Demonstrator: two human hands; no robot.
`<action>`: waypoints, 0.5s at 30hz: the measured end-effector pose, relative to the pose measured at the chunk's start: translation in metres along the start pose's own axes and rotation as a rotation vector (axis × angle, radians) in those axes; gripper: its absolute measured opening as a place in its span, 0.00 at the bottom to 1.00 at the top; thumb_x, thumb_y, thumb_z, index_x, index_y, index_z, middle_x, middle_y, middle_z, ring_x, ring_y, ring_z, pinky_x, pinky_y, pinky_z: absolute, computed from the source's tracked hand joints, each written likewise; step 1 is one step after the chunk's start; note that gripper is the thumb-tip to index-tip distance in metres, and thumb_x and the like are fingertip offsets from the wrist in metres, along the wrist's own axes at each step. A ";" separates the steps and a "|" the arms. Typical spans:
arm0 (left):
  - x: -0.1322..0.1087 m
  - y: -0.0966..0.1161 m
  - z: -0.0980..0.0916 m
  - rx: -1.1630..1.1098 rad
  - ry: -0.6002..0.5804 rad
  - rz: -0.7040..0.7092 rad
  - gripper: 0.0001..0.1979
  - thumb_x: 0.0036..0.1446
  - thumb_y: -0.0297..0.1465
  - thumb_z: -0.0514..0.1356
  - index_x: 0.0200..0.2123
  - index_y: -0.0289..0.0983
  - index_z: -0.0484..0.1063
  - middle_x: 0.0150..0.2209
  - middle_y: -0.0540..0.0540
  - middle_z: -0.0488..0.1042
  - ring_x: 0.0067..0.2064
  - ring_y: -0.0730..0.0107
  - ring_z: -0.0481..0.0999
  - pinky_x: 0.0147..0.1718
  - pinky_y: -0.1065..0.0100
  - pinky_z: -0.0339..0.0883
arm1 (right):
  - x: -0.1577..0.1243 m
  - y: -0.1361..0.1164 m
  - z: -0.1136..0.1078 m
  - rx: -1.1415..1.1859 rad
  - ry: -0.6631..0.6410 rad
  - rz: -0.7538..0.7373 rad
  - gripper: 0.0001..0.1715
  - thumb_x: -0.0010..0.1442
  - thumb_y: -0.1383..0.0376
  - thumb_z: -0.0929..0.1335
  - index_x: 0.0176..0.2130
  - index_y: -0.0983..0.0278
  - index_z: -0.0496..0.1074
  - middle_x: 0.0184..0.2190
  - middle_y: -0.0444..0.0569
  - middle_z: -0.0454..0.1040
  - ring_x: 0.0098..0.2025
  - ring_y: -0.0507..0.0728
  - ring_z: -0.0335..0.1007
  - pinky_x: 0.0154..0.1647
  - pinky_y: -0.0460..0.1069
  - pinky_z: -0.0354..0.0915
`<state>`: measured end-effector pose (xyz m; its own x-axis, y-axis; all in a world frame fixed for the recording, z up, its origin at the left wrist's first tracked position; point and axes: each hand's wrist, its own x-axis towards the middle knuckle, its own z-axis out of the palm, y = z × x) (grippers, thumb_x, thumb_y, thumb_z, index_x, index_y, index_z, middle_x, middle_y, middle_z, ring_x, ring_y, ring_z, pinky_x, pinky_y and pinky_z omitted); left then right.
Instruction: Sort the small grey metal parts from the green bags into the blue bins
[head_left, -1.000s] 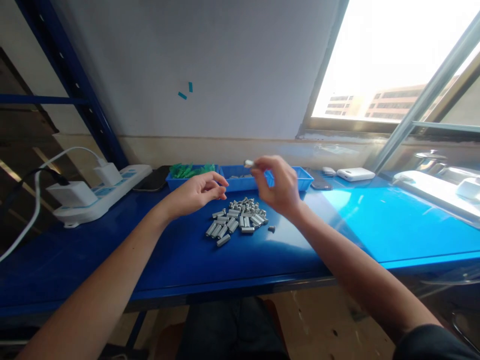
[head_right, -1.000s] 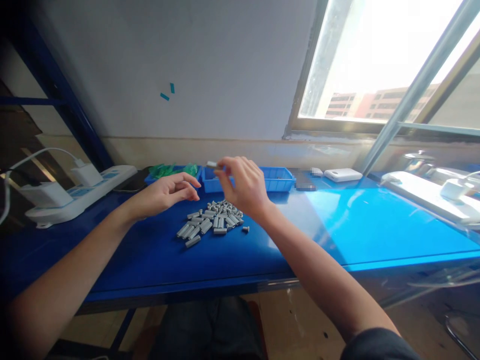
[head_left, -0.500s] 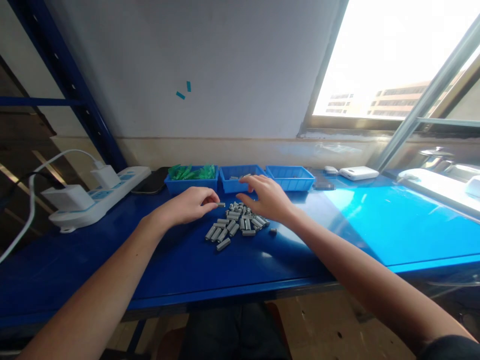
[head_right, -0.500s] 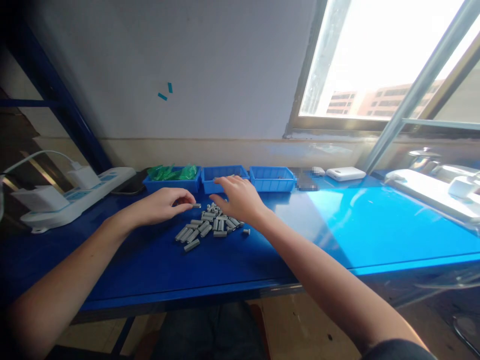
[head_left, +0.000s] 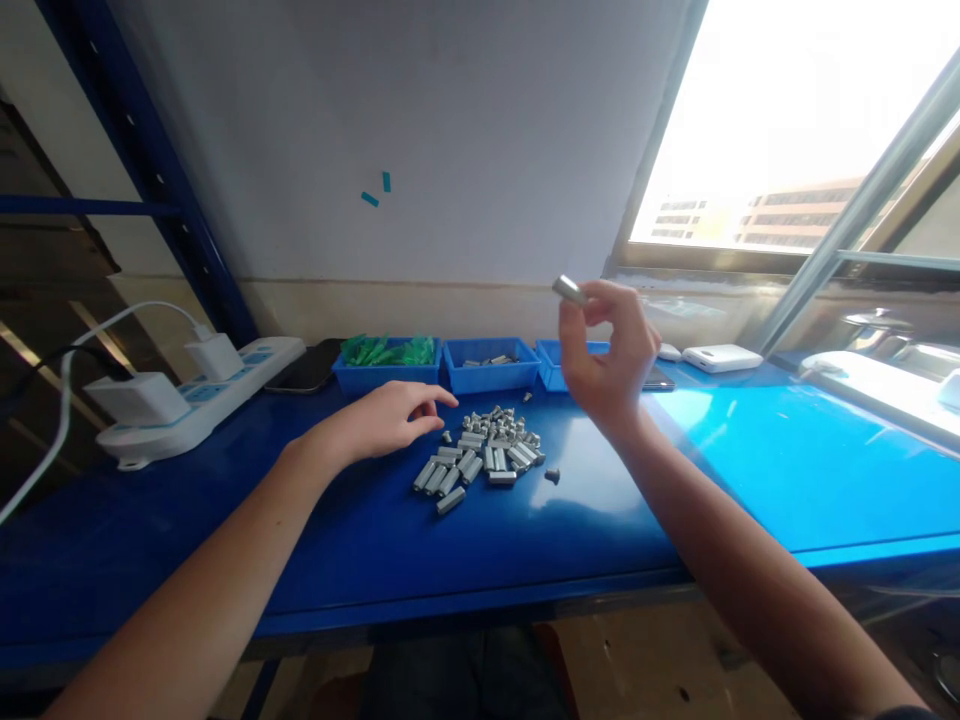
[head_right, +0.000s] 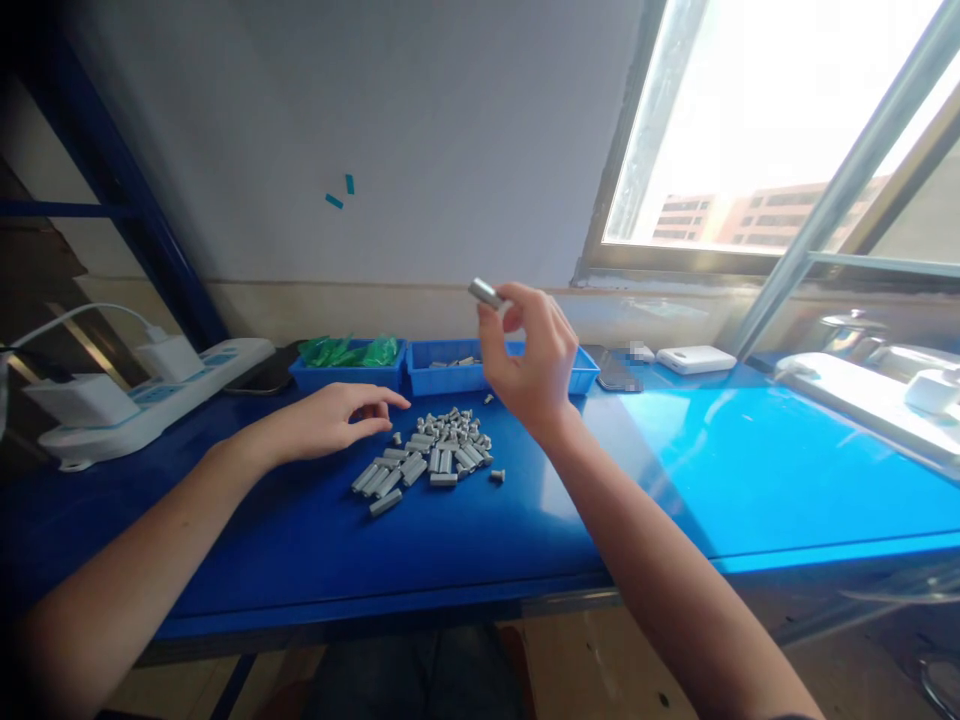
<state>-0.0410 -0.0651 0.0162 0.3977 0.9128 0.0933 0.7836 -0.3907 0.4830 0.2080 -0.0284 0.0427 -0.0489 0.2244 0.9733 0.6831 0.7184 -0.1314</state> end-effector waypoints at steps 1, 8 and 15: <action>0.001 -0.002 0.001 0.029 -0.048 0.011 0.19 0.55 0.42 0.57 0.48 0.43 0.74 0.38 0.46 0.76 0.37 0.65 0.74 0.36 0.69 0.65 | 0.002 0.009 0.002 -0.062 -0.045 0.045 0.14 0.65 0.60 0.60 0.43 0.62 0.71 0.29 0.48 0.72 0.32 0.55 0.66 0.37 0.51 0.61; 0.003 0.005 0.003 0.097 -0.024 -0.021 0.15 0.54 0.41 0.57 0.35 0.39 0.77 0.35 0.44 0.76 0.36 0.63 0.74 0.34 0.68 0.64 | -0.016 0.039 0.014 -0.284 -0.619 0.150 0.17 0.62 0.57 0.64 0.46 0.64 0.72 0.35 0.52 0.76 0.40 0.61 0.69 0.40 0.53 0.61; 0.005 0.016 0.005 -0.337 0.175 -0.014 0.22 0.54 0.47 0.58 0.40 0.35 0.76 0.36 0.44 0.78 0.38 0.62 0.75 0.40 0.64 0.67 | -0.034 -0.017 0.013 0.022 -0.636 -0.226 0.13 0.63 0.59 0.65 0.44 0.62 0.73 0.35 0.49 0.75 0.40 0.58 0.67 0.40 0.51 0.58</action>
<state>-0.0243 -0.0676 0.0203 0.2775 0.9356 0.2181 0.5760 -0.3437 0.7417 0.1886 -0.0396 0.0090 -0.6130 0.4058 0.6779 0.5910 0.8050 0.0525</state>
